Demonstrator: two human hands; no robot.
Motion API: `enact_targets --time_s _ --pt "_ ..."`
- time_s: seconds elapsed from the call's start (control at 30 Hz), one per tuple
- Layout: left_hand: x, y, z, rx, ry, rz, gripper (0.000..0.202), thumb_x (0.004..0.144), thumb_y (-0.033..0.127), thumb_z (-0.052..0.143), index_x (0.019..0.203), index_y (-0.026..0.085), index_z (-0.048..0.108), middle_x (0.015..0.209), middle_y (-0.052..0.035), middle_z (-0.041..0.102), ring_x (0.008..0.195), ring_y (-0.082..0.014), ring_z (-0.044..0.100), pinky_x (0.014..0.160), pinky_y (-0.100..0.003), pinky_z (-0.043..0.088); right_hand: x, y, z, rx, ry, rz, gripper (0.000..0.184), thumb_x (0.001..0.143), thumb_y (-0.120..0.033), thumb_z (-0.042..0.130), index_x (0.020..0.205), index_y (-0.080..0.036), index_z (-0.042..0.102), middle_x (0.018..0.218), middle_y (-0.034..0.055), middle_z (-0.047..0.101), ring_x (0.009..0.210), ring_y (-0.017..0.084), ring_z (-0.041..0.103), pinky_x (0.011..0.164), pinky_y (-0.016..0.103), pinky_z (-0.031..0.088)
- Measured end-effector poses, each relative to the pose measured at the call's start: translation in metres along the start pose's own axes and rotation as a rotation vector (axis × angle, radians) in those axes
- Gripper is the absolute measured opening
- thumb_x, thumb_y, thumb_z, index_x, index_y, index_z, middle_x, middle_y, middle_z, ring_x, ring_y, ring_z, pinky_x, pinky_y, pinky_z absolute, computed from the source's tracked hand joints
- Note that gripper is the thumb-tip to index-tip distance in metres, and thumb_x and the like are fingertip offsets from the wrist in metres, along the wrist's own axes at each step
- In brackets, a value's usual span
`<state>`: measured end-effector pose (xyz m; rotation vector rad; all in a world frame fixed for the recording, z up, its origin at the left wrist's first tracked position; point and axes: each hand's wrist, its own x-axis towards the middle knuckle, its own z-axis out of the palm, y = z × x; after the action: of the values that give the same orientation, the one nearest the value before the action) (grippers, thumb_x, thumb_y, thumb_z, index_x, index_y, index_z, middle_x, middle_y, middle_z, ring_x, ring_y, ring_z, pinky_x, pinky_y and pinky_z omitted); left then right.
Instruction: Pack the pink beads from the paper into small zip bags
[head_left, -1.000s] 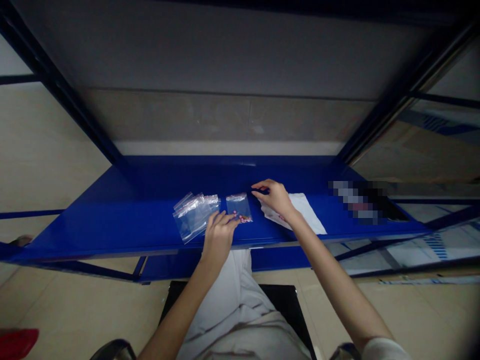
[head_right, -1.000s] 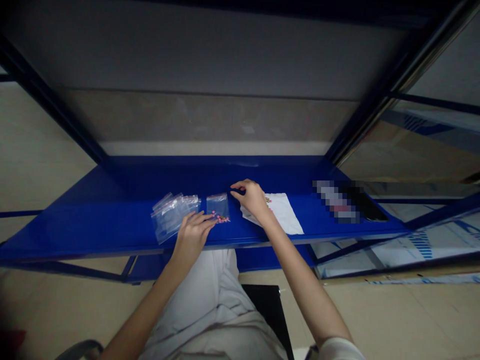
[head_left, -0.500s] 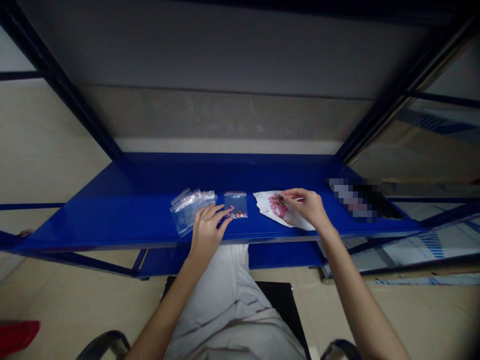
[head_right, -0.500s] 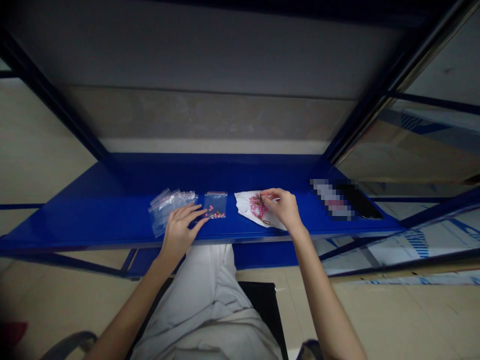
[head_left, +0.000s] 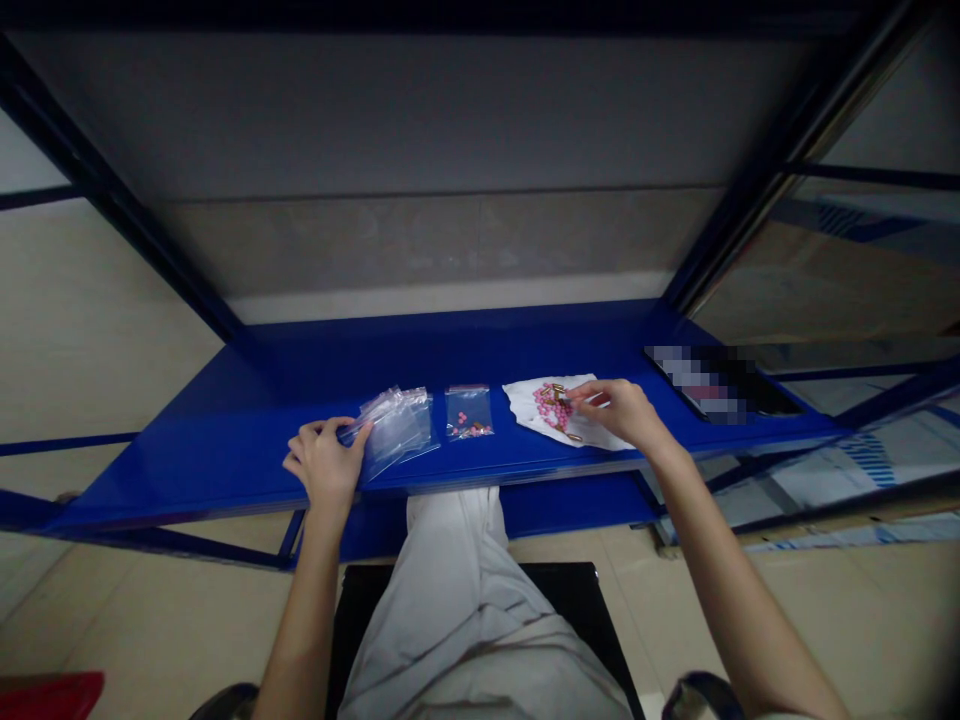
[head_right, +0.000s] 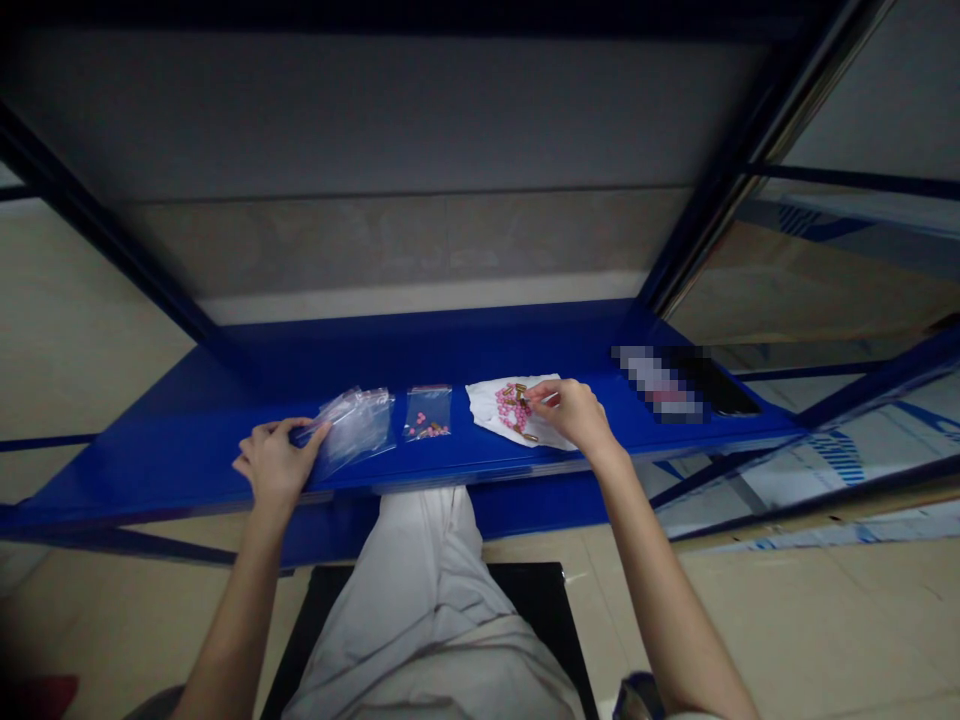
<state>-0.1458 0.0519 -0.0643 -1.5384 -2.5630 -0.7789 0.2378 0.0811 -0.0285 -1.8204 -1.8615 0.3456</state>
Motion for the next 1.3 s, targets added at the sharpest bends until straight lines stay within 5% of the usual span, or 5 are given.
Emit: enact_targets --time_s 0.4,0.6,0.73,1.0,1.3 --pt "0.0 0.005 -0.008 -0.708 0.055 -0.023 0.031 0.067 0.045 0.067 0.083 0.018 0.062 0.075 -0.0032 0.07 0.07 -0.0193 0.068 0.058 -0.022 0.047 -0.01 -0.027 -0.017 0.178 -0.038 -0.102 0.018 0.072 -0.035 0.064 0.079 -0.021 0.073 0.08 0.0025 0.074 0.064 0.016 0.066 0.056 0.023 0.047" --pt "0.011 0.009 0.004 -0.694 -0.149 0.064 0.035 0.073 0.038 0.063 0.102 0.018 0.064 0.083 -0.007 0.074 0.081 -0.0225 0.07 0.066 -0.025 0.05 -0.007 -0.02 -0.009 0.098 -0.023 -0.072 0.017 0.072 -0.036 0.063 0.077 -0.024 0.073 0.077 0.0008 0.073 0.064 0.017 0.066 0.056 0.024 0.045" --pt "0.007 0.007 -0.001 -0.533 -0.085 0.114 0.042 0.076 0.037 0.061 0.114 0.02 0.059 0.083 -0.0062 0.073 0.084 -0.0243 0.069 0.072 -0.03 0.05 -0.007 -0.016 -0.01 0.075 -0.031 -0.051 0.017 0.071 -0.038 0.064 0.078 -0.025 0.073 0.078 0.0002 0.074 0.066 0.018 0.067 0.054 0.024 0.045" --pt "0.005 0.003 -0.007 -0.408 0.029 0.311 0.023 0.073 0.039 0.063 0.069 0.018 0.068 0.103 -0.0127 0.065 0.093 -0.027 0.064 0.084 -0.038 0.047 -0.007 -0.009 -0.018 0.084 -0.06 -0.019 0.021 0.07 -0.038 0.065 0.081 -0.023 0.073 0.082 0.0021 0.074 0.065 0.019 0.067 0.056 0.026 0.047" --pt "-0.05 0.067 -0.054 -0.968 -0.468 0.165 0.015 0.068 0.032 0.069 0.066 0.017 0.071 0.064 -0.0024 0.072 0.064 -0.0175 0.067 0.063 -0.025 0.051 -0.035 -0.07 -0.024 0.474 -0.146 -0.262 0.026 0.077 -0.042 0.063 0.087 -0.019 0.072 0.097 0.0072 0.072 0.082 0.02 0.067 0.067 0.028 0.052"
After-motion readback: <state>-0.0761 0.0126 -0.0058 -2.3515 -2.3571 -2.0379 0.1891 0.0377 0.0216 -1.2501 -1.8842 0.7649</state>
